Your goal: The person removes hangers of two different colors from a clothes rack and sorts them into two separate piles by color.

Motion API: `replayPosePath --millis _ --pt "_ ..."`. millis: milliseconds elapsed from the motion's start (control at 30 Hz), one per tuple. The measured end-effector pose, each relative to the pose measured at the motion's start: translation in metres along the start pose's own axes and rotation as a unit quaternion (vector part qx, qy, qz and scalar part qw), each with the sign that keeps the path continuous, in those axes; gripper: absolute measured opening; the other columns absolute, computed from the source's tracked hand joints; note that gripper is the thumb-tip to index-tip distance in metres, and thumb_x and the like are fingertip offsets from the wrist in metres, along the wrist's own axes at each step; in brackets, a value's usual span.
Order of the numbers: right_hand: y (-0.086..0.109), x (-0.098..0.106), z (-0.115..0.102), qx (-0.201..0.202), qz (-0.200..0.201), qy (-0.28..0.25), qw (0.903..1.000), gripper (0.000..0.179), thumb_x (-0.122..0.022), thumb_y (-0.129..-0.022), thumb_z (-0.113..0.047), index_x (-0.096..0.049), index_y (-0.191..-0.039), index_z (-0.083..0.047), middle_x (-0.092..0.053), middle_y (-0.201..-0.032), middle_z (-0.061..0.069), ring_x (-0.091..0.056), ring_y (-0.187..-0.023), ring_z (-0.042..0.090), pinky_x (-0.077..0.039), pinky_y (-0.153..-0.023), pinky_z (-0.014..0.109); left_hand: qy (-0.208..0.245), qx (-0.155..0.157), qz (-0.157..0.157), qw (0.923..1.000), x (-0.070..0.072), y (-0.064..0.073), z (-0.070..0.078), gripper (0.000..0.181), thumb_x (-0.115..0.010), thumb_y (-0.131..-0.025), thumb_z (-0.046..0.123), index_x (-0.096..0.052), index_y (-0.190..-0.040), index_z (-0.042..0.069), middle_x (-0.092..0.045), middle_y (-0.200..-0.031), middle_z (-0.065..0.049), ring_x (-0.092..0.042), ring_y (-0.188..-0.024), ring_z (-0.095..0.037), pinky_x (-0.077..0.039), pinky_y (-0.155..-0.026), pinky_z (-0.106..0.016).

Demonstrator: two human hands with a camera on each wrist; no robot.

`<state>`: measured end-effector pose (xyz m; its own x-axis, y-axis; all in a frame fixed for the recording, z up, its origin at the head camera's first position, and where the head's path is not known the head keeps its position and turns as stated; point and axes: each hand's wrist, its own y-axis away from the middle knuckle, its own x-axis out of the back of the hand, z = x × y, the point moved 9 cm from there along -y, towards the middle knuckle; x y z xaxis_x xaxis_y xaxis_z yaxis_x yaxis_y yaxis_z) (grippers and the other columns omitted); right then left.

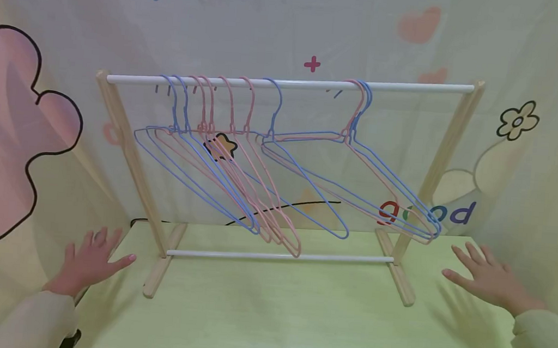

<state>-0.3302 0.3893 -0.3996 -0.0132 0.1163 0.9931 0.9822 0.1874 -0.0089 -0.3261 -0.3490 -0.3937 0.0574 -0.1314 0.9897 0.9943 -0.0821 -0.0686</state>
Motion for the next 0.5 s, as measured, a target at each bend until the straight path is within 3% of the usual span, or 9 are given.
replayPosePath --millis 333,500 --pt "-0.001 0.025 -0.009 0.008 0.009 0.014 0.9998 0.076 -0.038 -0.086 -0.054 -0.014 -0.141 -0.008 -0.009 -0.143 0.028 0.001 -0.128 0.05 -0.013 -0.086 0.071 0.015 0.0 -0.006 0.9999 0.032 -0.015 0.016 0.089 -0.036 -0.082 0.064 -0.011 -0.14 0.002 -0.011 -0.139 -0.034 -0.007 -0.123 -0.055 -0.003 -0.087 -0.071" --pt "-0.005 0.045 -0.017 0.023 0.028 0.015 0.9992 0.074 -0.041 -0.086 -0.052 -0.018 -0.14 -0.006 -0.012 -0.142 0.03 -0.003 -0.128 0.051 -0.016 -0.085 0.071 0.016 -0.006 0.018 0.9997 0.047 -0.024 0.021 0.087 -0.036 -0.083 0.062 -0.009 -0.141 0.002 -0.013 -0.139 -0.033 -0.01 -0.124 -0.052 -0.007 -0.087 -0.069"
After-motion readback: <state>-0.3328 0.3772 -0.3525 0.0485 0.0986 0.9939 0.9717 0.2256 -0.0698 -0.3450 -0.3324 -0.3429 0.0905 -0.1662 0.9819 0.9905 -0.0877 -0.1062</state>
